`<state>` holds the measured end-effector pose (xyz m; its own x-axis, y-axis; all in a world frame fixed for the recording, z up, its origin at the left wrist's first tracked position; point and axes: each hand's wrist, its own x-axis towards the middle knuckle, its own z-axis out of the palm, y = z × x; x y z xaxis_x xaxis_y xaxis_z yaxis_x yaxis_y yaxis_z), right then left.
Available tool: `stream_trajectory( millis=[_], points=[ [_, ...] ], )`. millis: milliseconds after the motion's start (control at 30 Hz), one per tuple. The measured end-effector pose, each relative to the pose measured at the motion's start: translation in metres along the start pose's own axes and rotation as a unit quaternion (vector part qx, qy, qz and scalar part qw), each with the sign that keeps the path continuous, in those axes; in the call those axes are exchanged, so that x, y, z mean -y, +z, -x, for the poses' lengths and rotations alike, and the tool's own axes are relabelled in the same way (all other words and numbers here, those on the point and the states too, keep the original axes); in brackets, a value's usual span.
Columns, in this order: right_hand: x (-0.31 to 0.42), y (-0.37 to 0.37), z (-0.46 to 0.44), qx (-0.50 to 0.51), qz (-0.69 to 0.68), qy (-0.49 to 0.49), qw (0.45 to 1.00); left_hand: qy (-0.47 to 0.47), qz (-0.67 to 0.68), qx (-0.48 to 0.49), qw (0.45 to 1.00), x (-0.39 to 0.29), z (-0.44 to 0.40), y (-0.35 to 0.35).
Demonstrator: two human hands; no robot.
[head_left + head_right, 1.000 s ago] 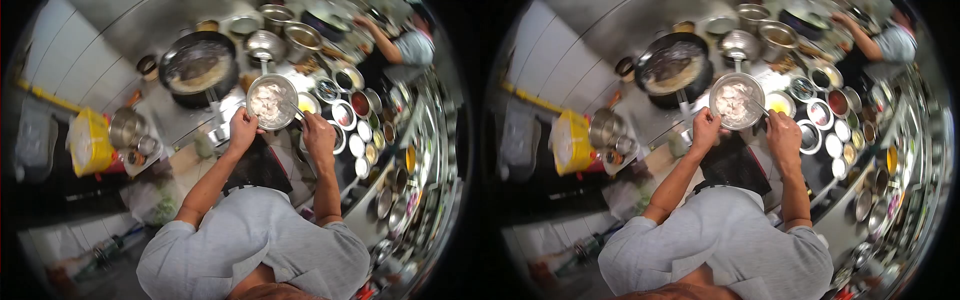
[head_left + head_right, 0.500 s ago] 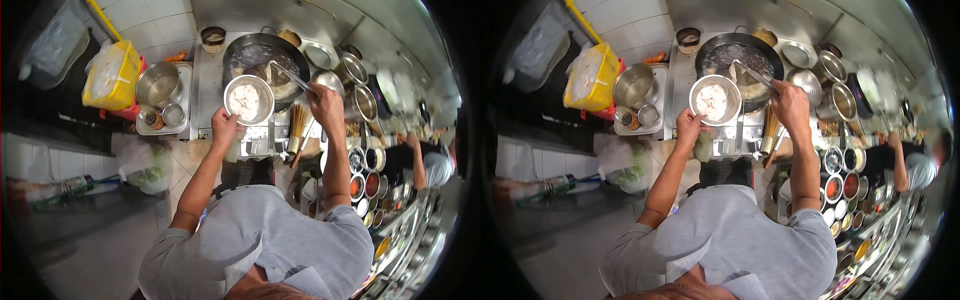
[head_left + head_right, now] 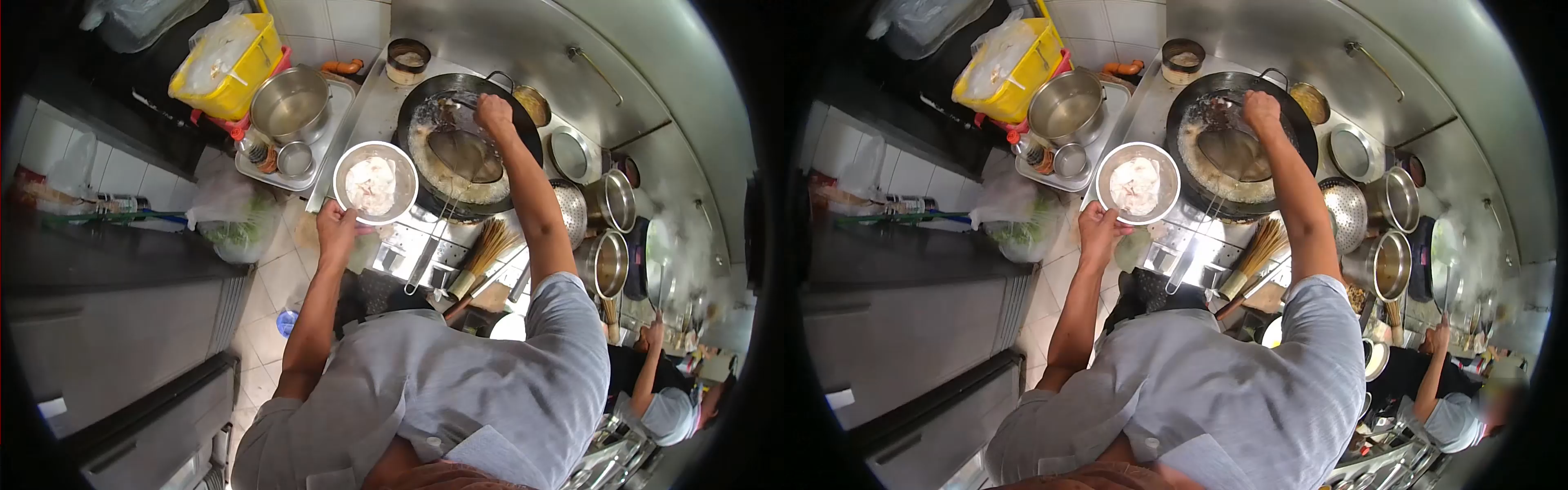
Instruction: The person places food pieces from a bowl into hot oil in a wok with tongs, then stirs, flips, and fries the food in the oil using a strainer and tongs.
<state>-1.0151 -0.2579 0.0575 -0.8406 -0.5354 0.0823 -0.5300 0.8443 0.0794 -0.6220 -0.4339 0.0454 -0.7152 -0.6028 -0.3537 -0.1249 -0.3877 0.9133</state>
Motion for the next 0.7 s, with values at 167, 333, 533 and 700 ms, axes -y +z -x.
stream_trajectory(
  millis=[167, 333, 533, 700],
  points=[
    [0.002, -0.041, 0.027, -0.02, -0.009, 0.06, 0.998, 0.001, -0.009, -0.017, 1.0, 0.009, -0.007, -0.008],
    [-0.001, -0.033, 0.051, -0.082, -0.026, 0.028, 0.996, 0.002, 0.003, -0.001, 1.0, 0.006, -0.023, -0.002],
    [0.002, -0.049, 0.049, -0.068, -0.073, 0.087, 0.991, -0.004, 0.012, 0.038, 0.999, -0.004, -0.033, 0.002],
    [0.05, -0.164, 0.155, -0.01, -0.297, 0.051, 0.953, 0.006, 0.013, 0.045, 0.999, -0.008, -0.017, -0.011]
  ],
)
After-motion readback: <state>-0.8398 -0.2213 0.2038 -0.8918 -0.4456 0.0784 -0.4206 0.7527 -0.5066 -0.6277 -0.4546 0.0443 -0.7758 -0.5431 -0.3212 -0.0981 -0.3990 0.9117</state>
